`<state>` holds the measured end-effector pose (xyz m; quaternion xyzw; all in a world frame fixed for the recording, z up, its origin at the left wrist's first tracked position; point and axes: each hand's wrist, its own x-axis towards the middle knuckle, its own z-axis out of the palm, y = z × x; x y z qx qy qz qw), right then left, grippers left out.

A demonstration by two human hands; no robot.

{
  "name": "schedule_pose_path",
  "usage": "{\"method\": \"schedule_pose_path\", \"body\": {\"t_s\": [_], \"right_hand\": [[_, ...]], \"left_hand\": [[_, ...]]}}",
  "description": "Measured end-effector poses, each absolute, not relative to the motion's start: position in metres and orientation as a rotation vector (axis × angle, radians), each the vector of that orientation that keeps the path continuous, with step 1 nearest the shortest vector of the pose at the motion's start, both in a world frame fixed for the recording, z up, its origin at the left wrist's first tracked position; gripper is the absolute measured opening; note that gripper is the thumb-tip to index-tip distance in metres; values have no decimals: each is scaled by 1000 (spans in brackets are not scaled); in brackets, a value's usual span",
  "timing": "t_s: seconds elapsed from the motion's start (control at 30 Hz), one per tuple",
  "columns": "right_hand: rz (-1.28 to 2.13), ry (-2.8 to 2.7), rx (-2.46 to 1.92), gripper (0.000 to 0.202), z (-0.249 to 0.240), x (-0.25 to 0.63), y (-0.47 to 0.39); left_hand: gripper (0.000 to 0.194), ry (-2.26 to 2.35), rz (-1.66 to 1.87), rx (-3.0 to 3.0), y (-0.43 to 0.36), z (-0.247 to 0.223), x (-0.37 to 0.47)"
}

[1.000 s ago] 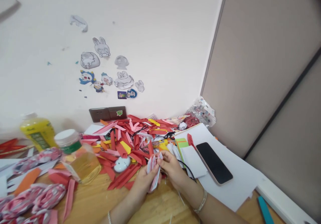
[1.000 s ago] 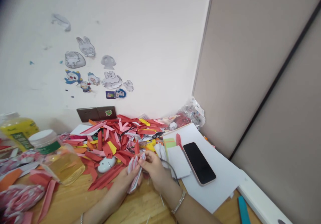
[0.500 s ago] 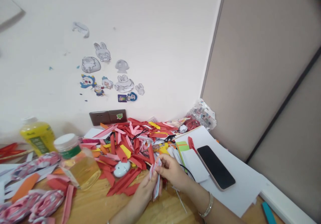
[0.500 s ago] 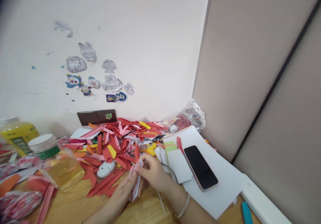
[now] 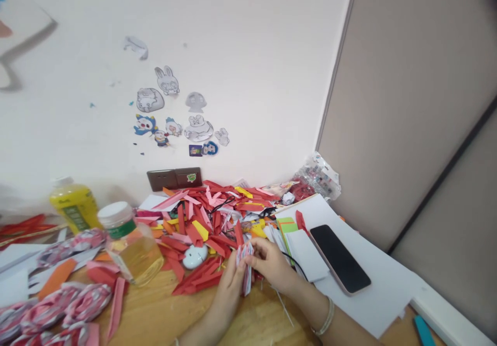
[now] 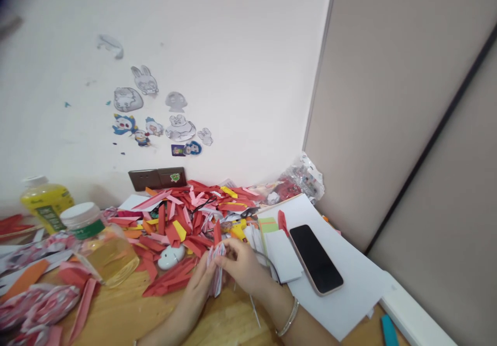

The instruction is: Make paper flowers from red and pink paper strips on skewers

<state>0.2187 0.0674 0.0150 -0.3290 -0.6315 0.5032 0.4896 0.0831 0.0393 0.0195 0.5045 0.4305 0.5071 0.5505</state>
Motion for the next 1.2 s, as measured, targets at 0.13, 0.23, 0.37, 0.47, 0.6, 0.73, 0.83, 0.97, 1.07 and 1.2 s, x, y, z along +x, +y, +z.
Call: {"method": "schedule_pose_path", "body": {"t_s": [0.13,0.23,0.37,0.47,0.6,0.73,0.83,0.97,1.07,1.2], "right_hand": [[1312,-1527,-822,31,13,217,65],[1177,-1547,-838,27,15,216,63],[1169,-1527,-845,31,19,216,64],[1269,-1498,-861,38,20,217,65],[1277,-1498,-841,39,20,218,65],[1306,-1479,-837,41,17,217,67],[1327,-1476,-828,42,17,218,68],[1388,-1530,-791,41,21,222,67],[1409,-1559,-779,40,23,225,66],[1442,-1515,-787,40,22,223,66]], "left_hand": [[54,914,1098,1173,38,19,88],[56,892,1091,1144,41,15,90],[54,898,1109,1179,44,12,91],[48,889,1122,1192,41,15,91],[45,869,1108,1208,36,21,91],[50,870,1092,1206,37,20,91],[48,898,1102,1205,40,14,92],[48,924,1073,1228,42,12,90],[52,927,1033,1247,42,16,86],[52,910,1027,1282,43,19,86]]}}
